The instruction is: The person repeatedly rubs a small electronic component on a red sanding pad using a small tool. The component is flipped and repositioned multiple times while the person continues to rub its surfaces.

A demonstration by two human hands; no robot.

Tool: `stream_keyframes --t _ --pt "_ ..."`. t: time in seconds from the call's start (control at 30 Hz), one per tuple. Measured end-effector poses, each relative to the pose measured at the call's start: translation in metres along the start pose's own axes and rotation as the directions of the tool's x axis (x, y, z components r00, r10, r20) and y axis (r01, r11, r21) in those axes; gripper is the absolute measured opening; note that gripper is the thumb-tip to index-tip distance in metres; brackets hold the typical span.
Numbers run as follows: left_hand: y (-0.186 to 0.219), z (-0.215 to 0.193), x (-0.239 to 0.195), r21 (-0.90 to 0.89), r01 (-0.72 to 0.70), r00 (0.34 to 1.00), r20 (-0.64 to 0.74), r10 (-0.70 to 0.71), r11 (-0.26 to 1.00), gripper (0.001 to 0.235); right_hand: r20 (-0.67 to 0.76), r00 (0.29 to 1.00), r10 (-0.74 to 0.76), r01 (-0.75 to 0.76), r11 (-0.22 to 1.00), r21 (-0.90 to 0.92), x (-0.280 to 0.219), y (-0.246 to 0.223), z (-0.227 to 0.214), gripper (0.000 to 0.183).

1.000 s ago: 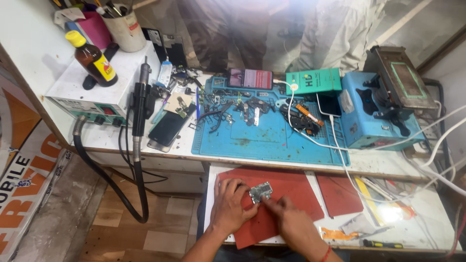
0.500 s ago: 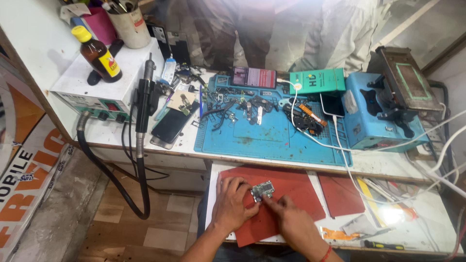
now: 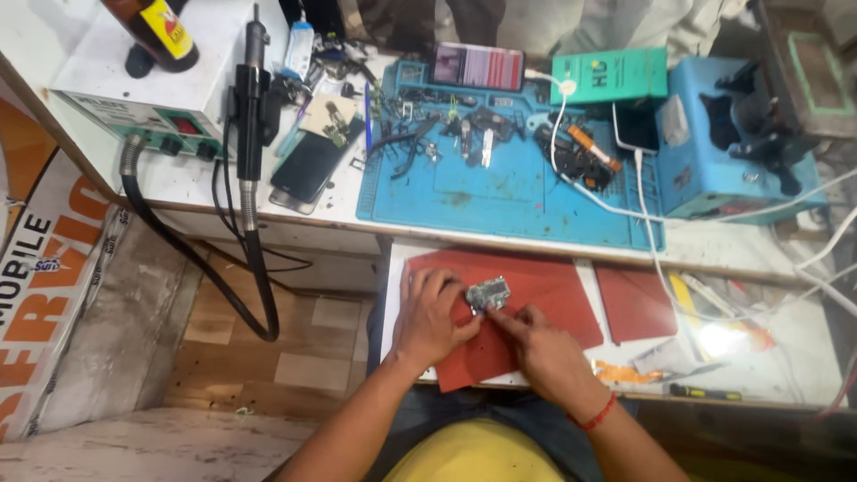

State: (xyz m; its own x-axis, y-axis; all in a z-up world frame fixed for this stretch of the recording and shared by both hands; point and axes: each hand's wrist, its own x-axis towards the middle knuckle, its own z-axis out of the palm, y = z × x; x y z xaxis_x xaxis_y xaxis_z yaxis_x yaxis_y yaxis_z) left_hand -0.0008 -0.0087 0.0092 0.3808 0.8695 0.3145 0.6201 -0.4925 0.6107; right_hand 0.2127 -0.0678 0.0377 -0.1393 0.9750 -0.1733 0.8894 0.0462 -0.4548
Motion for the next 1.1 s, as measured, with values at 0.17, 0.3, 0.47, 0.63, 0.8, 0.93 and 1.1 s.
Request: stream_keyframes --t 0.17,0.3,0.47,0.63,0.8,0.93,1.1 --pt "0.003 -0.002 0.009 0.048 -0.022 0.999 -0.036 0.023 0.999 0.050 -0.061 0.997 0.039 -0.041 0.999 -0.033 0.007 0.008 -0.007 0.065" --pt "-0.001 0.001 0.002 0.042 -0.024 1.000 -0.017 0.025 0.999 0.052 -0.033 0.999 -0.004 0.001 0.996 -0.094 0.000 0.006 0.000 0.062" --pt "-0.008 0.008 0.002 0.036 -0.037 0.999 -0.034 0.038 0.999 0.050 -0.090 0.991 -0.100 0.098 0.995 -0.031 0.001 0.002 -0.003 0.062" --pt "-0.004 0.010 -0.005 -0.014 -0.025 0.999 -0.033 0.024 1.000 0.055 -0.133 0.991 0.020 -0.028 0.998 -0.061 -0.004 -0.009 -0.005 0.057" --pt "-0.007 0.007 0.002 0.021 -0.059 0.995 -0.076 0.060 0.998 0.049 -0.085 0.996 0.014 -0.020 0.997 -0.077 0.005 -0.009 -0.007 0.061" --pt "-0.008 0.007 -0.002 -0.014 -0.038 0.997 -0.063 0.037 0.999 0.048 -0.004 0.996 -0.092 0.092 0.995 -0.026 0.001 -0.004 -0.002 0.064" --pt "-0.008 0.013 -0.006 -0.025 -0.028 0.999 -0.040 0.027 0.999 0.048 -0.111 0.993 -0.043 0.040 0.999 -0.025 -0.014 -0.001 0.000 0.063"
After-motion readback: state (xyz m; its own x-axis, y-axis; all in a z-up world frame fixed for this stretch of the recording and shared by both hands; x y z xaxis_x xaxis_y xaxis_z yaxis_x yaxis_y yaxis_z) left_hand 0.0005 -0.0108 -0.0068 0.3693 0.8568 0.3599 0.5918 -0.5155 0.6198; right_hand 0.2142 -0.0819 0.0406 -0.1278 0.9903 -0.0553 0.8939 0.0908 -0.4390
